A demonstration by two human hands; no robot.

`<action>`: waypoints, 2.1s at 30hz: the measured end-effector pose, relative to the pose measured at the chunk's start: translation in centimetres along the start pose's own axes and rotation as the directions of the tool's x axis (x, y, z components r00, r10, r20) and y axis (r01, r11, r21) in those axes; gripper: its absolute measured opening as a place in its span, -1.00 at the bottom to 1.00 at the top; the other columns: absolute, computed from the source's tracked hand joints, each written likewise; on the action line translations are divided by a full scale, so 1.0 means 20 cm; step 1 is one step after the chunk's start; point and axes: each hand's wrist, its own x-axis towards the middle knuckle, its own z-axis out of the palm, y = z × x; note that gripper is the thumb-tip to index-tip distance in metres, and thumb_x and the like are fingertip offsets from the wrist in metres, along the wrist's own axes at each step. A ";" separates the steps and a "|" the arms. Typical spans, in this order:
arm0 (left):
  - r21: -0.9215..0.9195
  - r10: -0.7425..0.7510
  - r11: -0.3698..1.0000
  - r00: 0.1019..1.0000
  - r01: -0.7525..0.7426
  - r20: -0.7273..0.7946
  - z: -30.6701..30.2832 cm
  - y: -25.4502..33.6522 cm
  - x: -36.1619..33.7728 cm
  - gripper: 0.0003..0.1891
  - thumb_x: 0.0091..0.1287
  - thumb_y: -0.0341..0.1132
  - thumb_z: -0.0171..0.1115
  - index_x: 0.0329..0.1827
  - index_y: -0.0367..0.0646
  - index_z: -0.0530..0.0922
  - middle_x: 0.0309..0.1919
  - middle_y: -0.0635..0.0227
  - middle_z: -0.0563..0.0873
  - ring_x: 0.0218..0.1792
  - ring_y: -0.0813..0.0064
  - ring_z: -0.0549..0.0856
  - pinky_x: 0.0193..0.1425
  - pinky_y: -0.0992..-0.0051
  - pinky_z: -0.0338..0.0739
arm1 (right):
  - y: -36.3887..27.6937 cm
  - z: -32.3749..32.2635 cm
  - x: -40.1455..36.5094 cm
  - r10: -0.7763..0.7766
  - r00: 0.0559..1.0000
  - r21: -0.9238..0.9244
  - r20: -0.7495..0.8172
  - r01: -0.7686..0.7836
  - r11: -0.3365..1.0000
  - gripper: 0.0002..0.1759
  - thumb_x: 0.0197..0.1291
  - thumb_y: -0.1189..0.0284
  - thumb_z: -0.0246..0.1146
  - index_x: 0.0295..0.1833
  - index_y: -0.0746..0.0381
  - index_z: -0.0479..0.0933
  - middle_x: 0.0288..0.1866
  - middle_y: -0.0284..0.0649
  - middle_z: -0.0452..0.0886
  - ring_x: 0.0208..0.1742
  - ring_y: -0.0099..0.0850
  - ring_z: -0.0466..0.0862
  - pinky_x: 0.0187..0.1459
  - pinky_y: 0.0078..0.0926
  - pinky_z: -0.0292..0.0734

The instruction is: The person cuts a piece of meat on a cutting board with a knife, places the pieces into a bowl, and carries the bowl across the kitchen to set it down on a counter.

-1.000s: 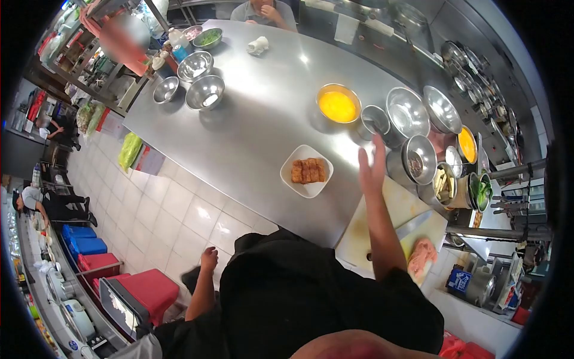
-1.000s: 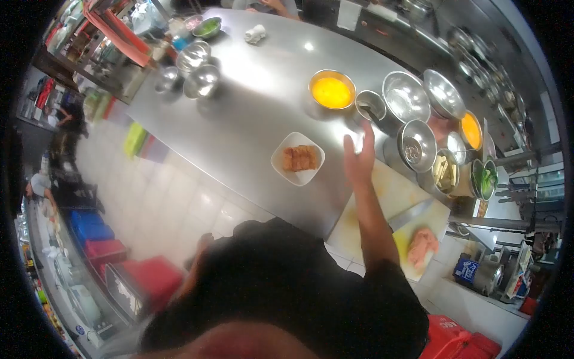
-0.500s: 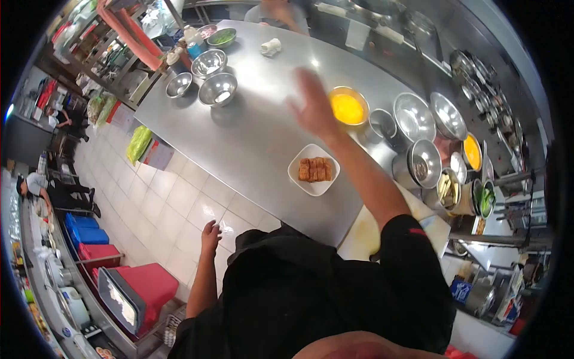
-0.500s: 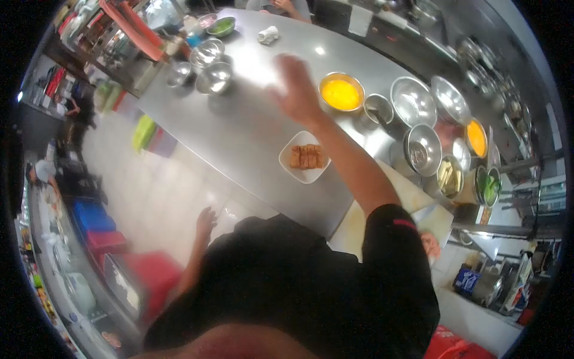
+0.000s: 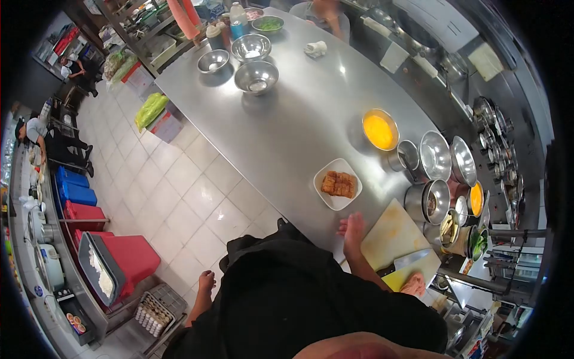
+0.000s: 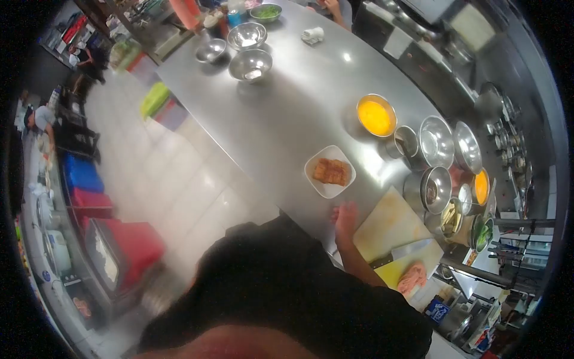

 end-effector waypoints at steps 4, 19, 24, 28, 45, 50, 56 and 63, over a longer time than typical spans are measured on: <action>0.134 0.214 0.967 0.976 -0.219 0.051 0.01 0.13 0.18 -0.58 0.43 -0.25 0.29 0.29 -0.22 0.62 -0.23 0.25 0.75 -0.42 0.44 0.72 -0.45 0.42 0.61 | -0.08 0.22 0.02 0.083 0.987 0.343 0.137 -0.126 0.931 -0.56 0.62 0.15 0.07 0.42 0.10 0.24 -0.15 -0.12 0.69 -0.34 -0.37 0.69 -0.36 -0.32 0.72; 0.068 0.367 0.927 0.930 -0.368 0.031 -0.59 0.27 0.59 -0.58 0.47 -0.27 0.26 0.33 -0.23 0.57 -0.33 0.33 0.70 -0.47 0.53 0.64 -0.50 0.46 0.53 | -0.03 0.61 0.00 -0.047 0.989 0.347 -0.143 0.095 0.933 -0.68 0.47 0.49 -0.06 0.27 0.13 0.33 -0.27 -0.08 0.69 -0.47 -0.41 0.62 -0.46 -0.44 0.62; 0.116 0.263 0.956 0.962 -0.270 0.076 -0.82 -0.08 0.77 -0.62 0.47 -0.32 0.23 0.30 -0.23 0.57 -0.38 0.38 0.67 -0.52 0.53 0.62 -0.54 0.45 0.50 | -0.03 0.87 -0.17 -0.047 0.994 0.293 -0.101 0.075 0.953 -0.70 0.47 0.49 -0.04 0.26 0.12 0.31 -0.26 -0.07 0.69 -0.47 -0.41 0.62 -0.46 -0.44 0.61; -0.296 0.022 0.955 1.000 -0.019 0.004 -0.83 -0.12 0.91 -0.64 0.49 -0.33 0.21 0.30 -0.24 0.57 -0.36 0.40 0.67 -0.52 0.53 0.62 -0.54 0.46 0.50 | -0.11 1.21 -0.31 -0.021 0.999 0.247 0.038 0.011 0.969 -0.68 0.44 0.52 -0.03 0.26 0.14 0.30 -0.25 -0.05 0.68 -0.47 -0.40 0.63 -0.47 -0.42 0.59; -0.500 0.029 0.849 0.958 -0.173 -0.284 -1.56 0.25 1.22 -0.56 0.51 -0.28 0.26 0.39 -0.28 0.54 0.04 0.11 0.75 -0.03 0.29 0.75 0.07 0.28 0.68 | -0.71 3.76 -0.27 -0.118 0.715 0.031 0.690 0.134 0.991 -0.61 0.39 0.58 -0.02 0.30 0.21 0.37 -0.21 -0.18 0.62 -0.44 -0.43 0.60 -0.48 -0.41 0.56; -0.666 -0.276 0.745 0.925 0.034 -0.262 -1.59 0.36 1.13 -0.56 0.48 -0.31 0.21 0.41 -0.13 0.54 -0.03 0.28 0.74 -0.19 0.45 0.72 -0.26 0.46 0.61 | -0.88 4.43 -0.36 -0.080 0.599 -0.007 0.797 0.141 0.990 -0.60 0.37 0.59 0.00 0.30 0.22 0.37 -0.19 -0.20 0.63 -0.44 -0.44 0.62 -0.48 -0.40 0.57; -0.619 -0.266 0.781 0.941 0.082 -0.211 -1.47 0.32 1.35 -0.61 0.49 -0.31 0.24 0.34 -0.18 0.59 -0.15 0.29 0.75 -0.30 0.49 0.70 -0.32 0.47 0.60 | -0.85 5.07 -0.55 -0.026 0.539 -0.053 0.842 0.130 0.990 -0.56 0.37 0.60 -0.01 0.35 0.24 0.38 -0.10 -0.15 0.66 -0.41 -0.43 0.62 -0.43 -0.43 0.57; -0.222 0.087 0.965 0.968 -0.141 -0.236 -2.04 0.47 1.83 -0.61 0.49 -0.30 0.25 0.32 -0.23 0.59 -0.17 0.28 0.75 -0.35 0.49 0.70 -0.34 0.47 0.59 | -0.68 5.58 -0.69 0.021 0.539 -0.123 0.842 0.154 0.980 -0.55 0.38 0.59 0.01 0.37 0.26 0.38 -0.06 -0.14 0.65 -0.36 -0.42 0.64 -0.43 -0.42 0.57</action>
